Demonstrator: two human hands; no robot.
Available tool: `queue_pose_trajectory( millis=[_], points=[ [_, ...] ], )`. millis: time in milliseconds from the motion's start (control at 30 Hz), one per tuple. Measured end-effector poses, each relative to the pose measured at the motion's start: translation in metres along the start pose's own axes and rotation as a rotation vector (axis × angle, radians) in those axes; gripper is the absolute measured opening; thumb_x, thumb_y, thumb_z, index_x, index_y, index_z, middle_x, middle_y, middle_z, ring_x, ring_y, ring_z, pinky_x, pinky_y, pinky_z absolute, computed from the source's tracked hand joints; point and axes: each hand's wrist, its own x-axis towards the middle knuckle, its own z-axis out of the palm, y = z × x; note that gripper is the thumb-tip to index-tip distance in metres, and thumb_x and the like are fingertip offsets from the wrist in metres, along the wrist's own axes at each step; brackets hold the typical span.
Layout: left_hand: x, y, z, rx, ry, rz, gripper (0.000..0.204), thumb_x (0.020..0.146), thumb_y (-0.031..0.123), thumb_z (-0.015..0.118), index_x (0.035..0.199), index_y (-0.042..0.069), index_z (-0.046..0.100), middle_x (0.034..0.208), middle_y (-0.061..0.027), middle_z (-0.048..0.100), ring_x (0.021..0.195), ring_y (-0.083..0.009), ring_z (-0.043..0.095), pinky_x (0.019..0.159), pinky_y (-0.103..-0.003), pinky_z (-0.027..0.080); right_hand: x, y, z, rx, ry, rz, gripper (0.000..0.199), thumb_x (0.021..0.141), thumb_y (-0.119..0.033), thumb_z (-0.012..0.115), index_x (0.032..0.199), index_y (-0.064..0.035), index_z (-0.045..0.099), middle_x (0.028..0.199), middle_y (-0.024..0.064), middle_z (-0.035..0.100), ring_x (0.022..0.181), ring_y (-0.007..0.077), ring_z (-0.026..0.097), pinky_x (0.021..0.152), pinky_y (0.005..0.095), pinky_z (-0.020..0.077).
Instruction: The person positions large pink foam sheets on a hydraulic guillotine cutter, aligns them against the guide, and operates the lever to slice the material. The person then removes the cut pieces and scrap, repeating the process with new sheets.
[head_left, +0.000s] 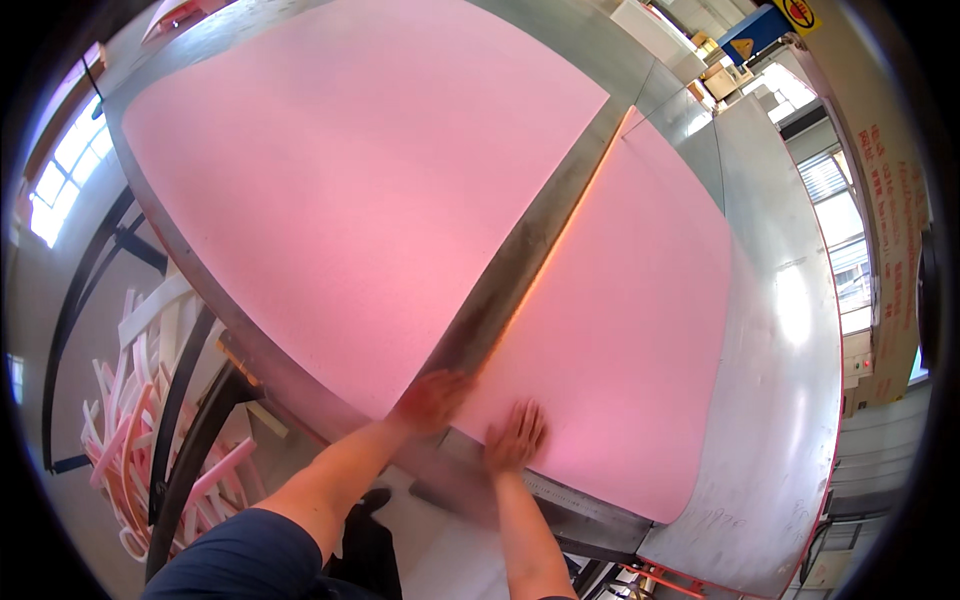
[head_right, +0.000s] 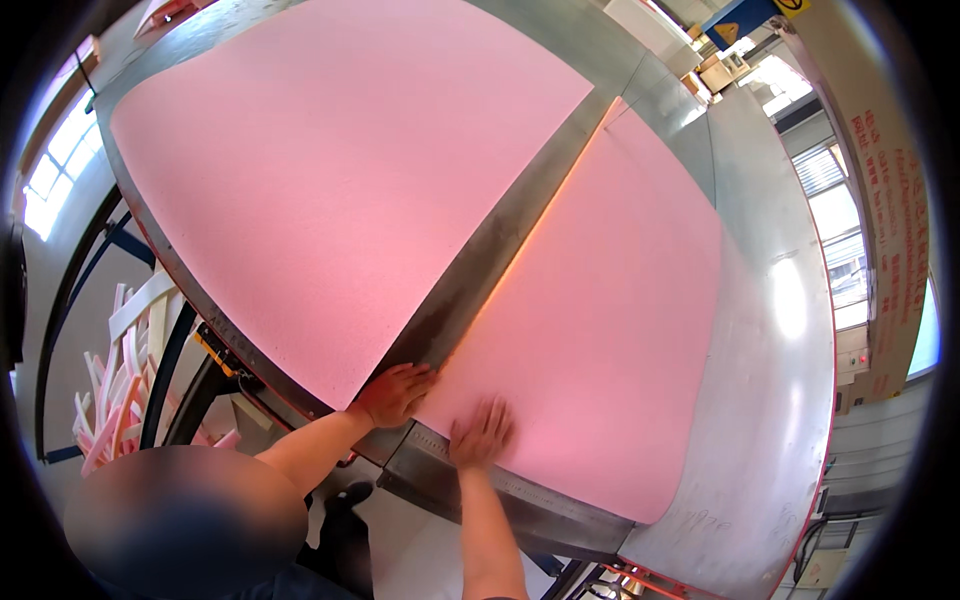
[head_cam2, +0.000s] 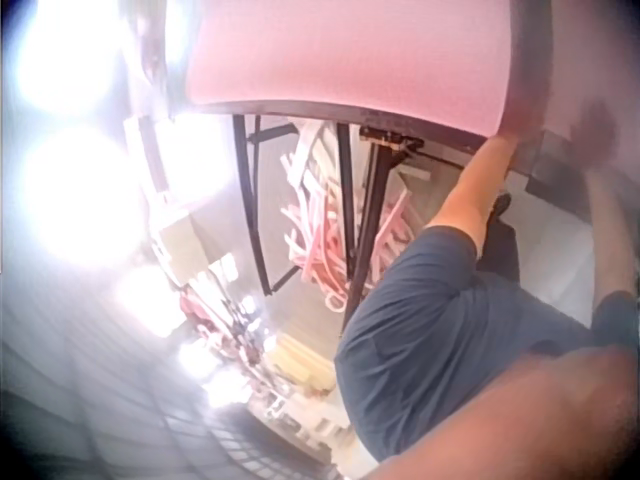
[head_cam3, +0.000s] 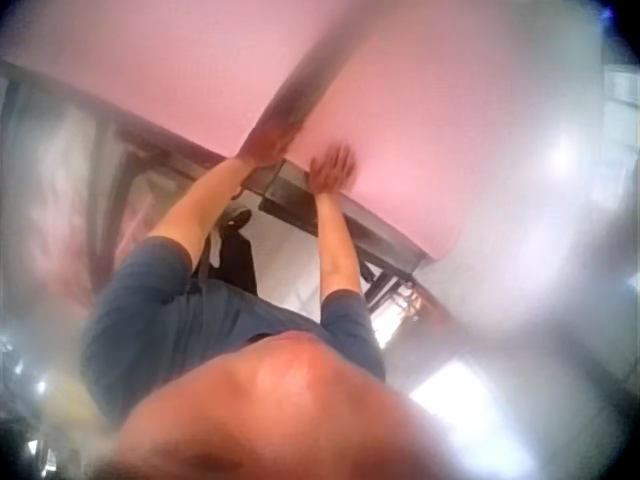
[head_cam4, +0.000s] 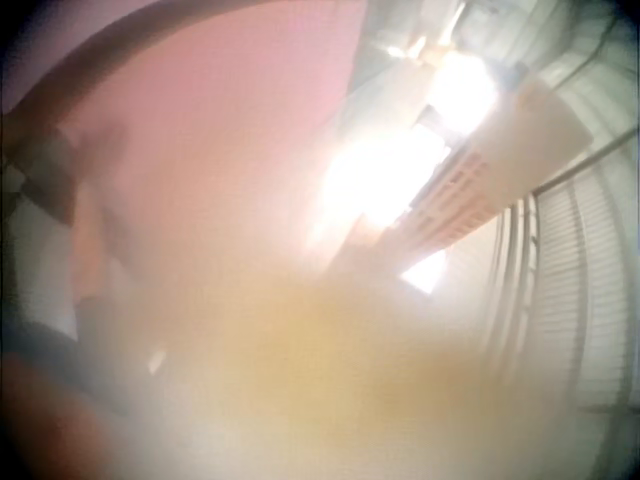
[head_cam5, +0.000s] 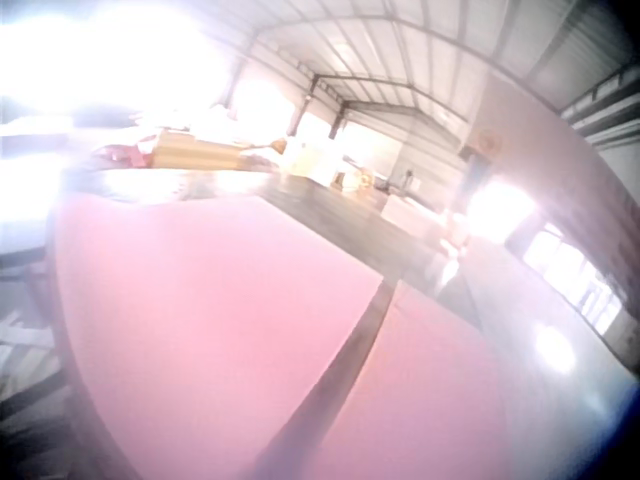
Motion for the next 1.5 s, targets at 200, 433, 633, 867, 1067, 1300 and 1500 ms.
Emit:
queue_pose_trajectory(
  millis=[200,433,633,867,1067,1300,1500],
  points=[
    [0.040,-0.024,-0.002,-0.029,-0.051,-0.003,0.046,0.093,0.017,0.054,0.138,0.007,0.053,0.135,-0.0129,0.059,0.131,-0.0302,0.051,0.110,-0.047,0.037,0.037,0.009,0.015,-0.022,-0.031,0.032,0.069,0.092,-0.046,0.052,0.145,-0.0024,0.044,0.151,0.0203,0.041,0.140,0.0431,0.035,0.116,0.0575,0.0202],
    [0.102,-0.052,-0.009,0.039,-0.066,-0.014,0.046,0.092,0.017,0.053,0.137,0.006,0.053,0.136,-0.0146,0.058,0.130,-0.0331,0.051,0.109,-0.049,0.038,0.104,0.027,0.032,0.069,0.044,0.050,0.068,0.092,-0.052,0.051,0.140,-0.0039,0.049,0.147,0.0219,0.043,0.137,0.0470,0.036,0.110,0.0648,0.0240],
    [0.143,-0.062,-0.023,0.063,-0.174,-0.008,0.046,0.092,0.018,0.052,0.135,0.002,0.054,0.133,-0.0180,0.059,0.127,-0.0370,0.052,0.108,-0.050,0.039,0.142,0.036,0.026,0.111,0.004,0.081,0.067,0.090,-0.054,0.053,0.137,-0.0053,0.053,0.148,0.0202,0.043,0.137,0.0453,0.037,0.110,0.0635,0.0256],
    [0.189,-0.063,-0.036,0.036,-0.172,-0.022,0.047,0.092,0.018,0.051,0.137,0.002,0.053,0.130,-0.0195,0.060,0.127,-0.0376,0.053,0.108,-0.049,0.039,0.185,0.045,0.016,0.136,0.005,0.113,0.069,0.089,-0.053,0.056,0.140,-0.0074,0.051,0.149,0.0184,0.043,0.140,0.0414,0.036,0.112,0.0621,0.0226],
    [0.222,-0.067,-0.043,0.058,-0.189,-0.015,0.046,0.093,0.017,0.050,0.136,0.000,0.053,0.131,-0.0191,0.059,0.127,-0.0367,0.052,0.108,-0.049,0.039,0.219,0.055,0.007,0.154,-0.010,0.113,0.068,0.090,-0.054,0.053,0.139,-0.0072,0.052,0.151,0.0177,0.042,0.140,0.0407,0.036,0.112,0.0622,0.0237],
    [0.269,-0.110,-0.027,0.075,-0.158,0.009,0.046,0.093,0.017,0.050,0.136,0.000,0.052,0.131,-0.0201,0.059,0.126,-0.0369,0.053,0.108,-0.049,0.039,0.279,0.075,0.020,0.190,-0.052,0.129,0.068,0.091,-0.052,0.052,0.140,-0.0049,0.051,0.152,0.0189,0.040,0.142,0.0409,0.034,0.113,0.0622,0.0219],
    [0.336,-0.136,-0.012,0.034,-0.130,0.036,0.046,0.094,0.017,0.050,0.136,0.000,0.052,0.132,-0.0206,0.058,0.127,-0.0373,0.052,0.109,-0.048,0.038,0.337,0.106,0.048,0.196,-0.019,0.113,0.067,0.092,-0.051,0.051,0.139,-0.0037,0.050,0.151,0.0213,0.039,0.141,0.0432,0.034,0.112,0.0621,0.0220]
  ],
)
